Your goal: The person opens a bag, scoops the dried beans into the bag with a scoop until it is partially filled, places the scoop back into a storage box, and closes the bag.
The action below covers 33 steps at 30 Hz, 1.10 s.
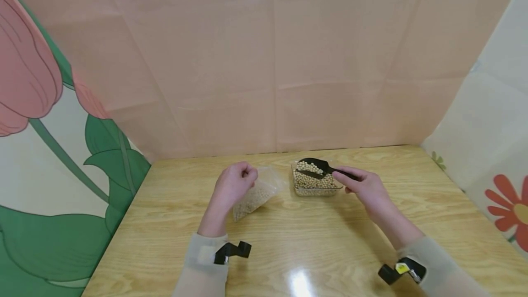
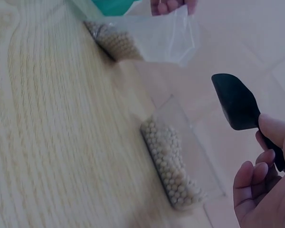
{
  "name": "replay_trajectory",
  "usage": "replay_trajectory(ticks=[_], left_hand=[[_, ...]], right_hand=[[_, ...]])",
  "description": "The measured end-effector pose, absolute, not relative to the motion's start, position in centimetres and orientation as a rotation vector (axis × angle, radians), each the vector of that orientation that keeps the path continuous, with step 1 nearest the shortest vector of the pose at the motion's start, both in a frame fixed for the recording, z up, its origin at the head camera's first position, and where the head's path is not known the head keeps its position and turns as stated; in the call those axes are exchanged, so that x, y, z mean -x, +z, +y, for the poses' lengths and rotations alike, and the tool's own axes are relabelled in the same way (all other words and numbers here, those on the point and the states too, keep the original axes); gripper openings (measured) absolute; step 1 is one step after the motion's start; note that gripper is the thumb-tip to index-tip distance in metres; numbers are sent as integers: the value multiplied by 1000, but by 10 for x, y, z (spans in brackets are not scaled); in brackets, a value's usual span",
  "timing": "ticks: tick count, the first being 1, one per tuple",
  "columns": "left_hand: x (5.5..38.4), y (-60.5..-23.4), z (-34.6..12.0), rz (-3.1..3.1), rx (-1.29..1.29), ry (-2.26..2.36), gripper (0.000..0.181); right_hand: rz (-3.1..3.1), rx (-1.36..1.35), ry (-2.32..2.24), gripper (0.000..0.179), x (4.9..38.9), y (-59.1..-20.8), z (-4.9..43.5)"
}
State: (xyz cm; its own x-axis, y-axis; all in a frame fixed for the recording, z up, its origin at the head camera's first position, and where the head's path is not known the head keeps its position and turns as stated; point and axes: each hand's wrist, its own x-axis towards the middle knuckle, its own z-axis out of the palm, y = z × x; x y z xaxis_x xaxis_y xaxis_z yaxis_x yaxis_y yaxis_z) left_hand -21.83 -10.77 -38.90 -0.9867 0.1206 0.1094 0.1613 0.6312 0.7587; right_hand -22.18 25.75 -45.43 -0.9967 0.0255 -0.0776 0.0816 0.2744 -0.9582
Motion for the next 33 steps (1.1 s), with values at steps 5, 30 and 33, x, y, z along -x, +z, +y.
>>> replay_trajectory(ticks=[5, 30, 33], left_hand=[[218, -390, -108, -2787, 241, -1316, 25], [219, -388, -108, -2791, 221, -1303, 23], [219, -388, -108, -2796, 208, -1304, 22]], right_hand=[[2466, -68, -1851, 72, 217, -444, 248], [2436, 57, -1846, 63, 211, -431, 206], [2433, 65, -1853, 60, 211, -431, 202]])
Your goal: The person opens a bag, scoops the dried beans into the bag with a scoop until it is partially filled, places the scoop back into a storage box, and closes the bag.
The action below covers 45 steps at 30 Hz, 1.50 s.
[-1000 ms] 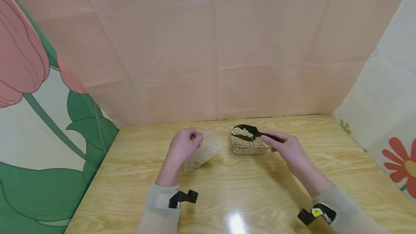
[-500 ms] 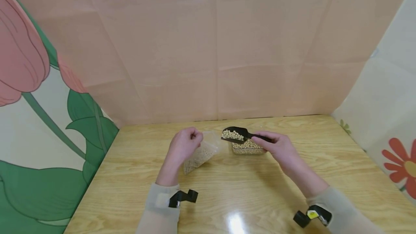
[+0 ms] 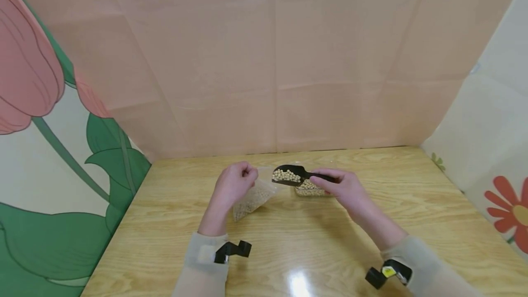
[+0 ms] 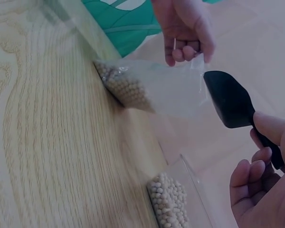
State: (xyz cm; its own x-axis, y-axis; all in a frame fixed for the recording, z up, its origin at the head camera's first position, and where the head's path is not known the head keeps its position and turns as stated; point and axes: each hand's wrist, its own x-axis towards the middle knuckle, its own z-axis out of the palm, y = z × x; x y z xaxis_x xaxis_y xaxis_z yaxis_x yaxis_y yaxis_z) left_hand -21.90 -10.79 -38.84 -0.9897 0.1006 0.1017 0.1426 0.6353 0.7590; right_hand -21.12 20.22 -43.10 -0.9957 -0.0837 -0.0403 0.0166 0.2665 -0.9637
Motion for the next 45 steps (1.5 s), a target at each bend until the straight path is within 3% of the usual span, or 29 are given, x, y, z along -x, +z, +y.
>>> replay_trajectory(ticks=[18, 45], left_hand=[[220, -389, -108, -2800, 218, -1295, 23], [218, -389, -108, -2775, 249, -1297, 24]], right_hand=[[2488, 122, -1752, 51, 213, -425, 187], [2773, 450, -1488, 36, 216, -408, 179]])
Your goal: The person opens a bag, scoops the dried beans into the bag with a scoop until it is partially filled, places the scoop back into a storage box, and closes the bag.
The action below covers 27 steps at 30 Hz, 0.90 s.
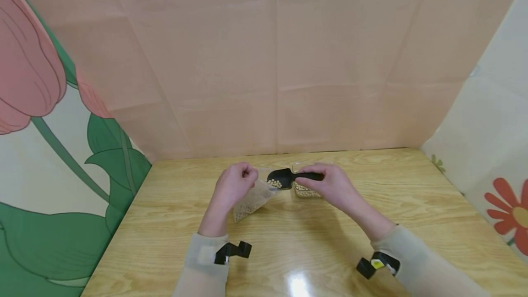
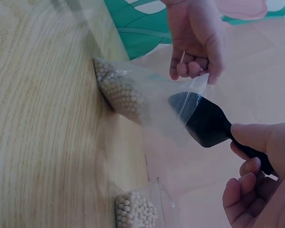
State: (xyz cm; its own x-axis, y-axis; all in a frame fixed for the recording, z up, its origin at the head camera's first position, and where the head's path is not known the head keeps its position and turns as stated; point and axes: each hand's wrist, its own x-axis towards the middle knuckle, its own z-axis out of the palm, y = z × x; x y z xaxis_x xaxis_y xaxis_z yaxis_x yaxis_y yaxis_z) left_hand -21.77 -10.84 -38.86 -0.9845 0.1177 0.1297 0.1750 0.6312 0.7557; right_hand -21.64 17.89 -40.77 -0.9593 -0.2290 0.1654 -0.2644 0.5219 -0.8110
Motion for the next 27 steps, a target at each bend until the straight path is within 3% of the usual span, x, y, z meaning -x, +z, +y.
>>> replay_trajectory(ticks=[6, 27], left_hand=[[217, -388, -109, -2768, 268, -1303, 25], [217, -387, -109, -2774, 250, -1313, 25]], right_hand=[[-2706, -477, 1328, 29, 216, -404, 176], [-2704, -478, 1302, 29, 212, -395, 181]])
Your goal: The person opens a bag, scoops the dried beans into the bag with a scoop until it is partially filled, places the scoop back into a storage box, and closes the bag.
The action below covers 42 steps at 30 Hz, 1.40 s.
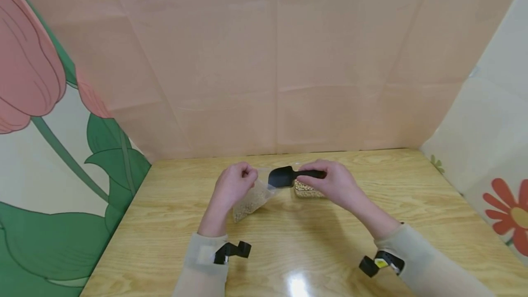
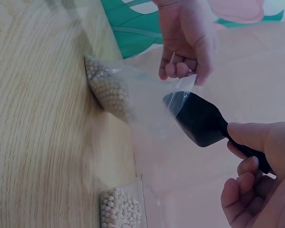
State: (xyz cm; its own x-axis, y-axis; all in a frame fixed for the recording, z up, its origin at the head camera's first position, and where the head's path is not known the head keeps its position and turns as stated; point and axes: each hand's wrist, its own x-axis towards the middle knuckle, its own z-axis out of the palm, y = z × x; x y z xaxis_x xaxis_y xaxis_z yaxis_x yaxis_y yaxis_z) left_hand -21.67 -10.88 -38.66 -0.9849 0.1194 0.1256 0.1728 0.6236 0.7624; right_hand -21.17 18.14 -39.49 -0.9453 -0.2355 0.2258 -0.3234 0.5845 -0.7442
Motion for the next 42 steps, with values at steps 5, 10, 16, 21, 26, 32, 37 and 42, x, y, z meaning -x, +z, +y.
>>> replay_trajectory(ticks=[5, 10, 16, 21, 26, 32, 37, 42], left_hand=[[218, -387, -109, -2783, 243, -1304, 26], [218, -387, -109, -2782, 242, -1310, 25], [217, -387, -109, -2777, 243, -1313, 23], [218, -388, -109, -2777, 248, -1310, 24], [219, -389, -109, -2777, 254, -1306, 24], [218, -389, -110, -2775, 265, -1316, 25], [218, -388, -110, -2783, 266, -1325, 27], [219, -389, -109, -2787, 260, -1321, 27]], right_hand=[[-2711, -458, 1345, 29, 212, -395, 186], [-2709, -433, 1371, 32, 210, -396, 195], [-2693, -418, 1373, 37, 208, -395, 205], [-2698, -403, 1383, 42, 206, -394, 212], [-2708, -396, 1363, 40, 206, -394, 220], [-2725, -366, 1330, 41, 205, -392, 228], [-2734, -339, 1294, 43, 204, -393, 237], [-2734, -325, 1249, 45, 205, -395, 247]])
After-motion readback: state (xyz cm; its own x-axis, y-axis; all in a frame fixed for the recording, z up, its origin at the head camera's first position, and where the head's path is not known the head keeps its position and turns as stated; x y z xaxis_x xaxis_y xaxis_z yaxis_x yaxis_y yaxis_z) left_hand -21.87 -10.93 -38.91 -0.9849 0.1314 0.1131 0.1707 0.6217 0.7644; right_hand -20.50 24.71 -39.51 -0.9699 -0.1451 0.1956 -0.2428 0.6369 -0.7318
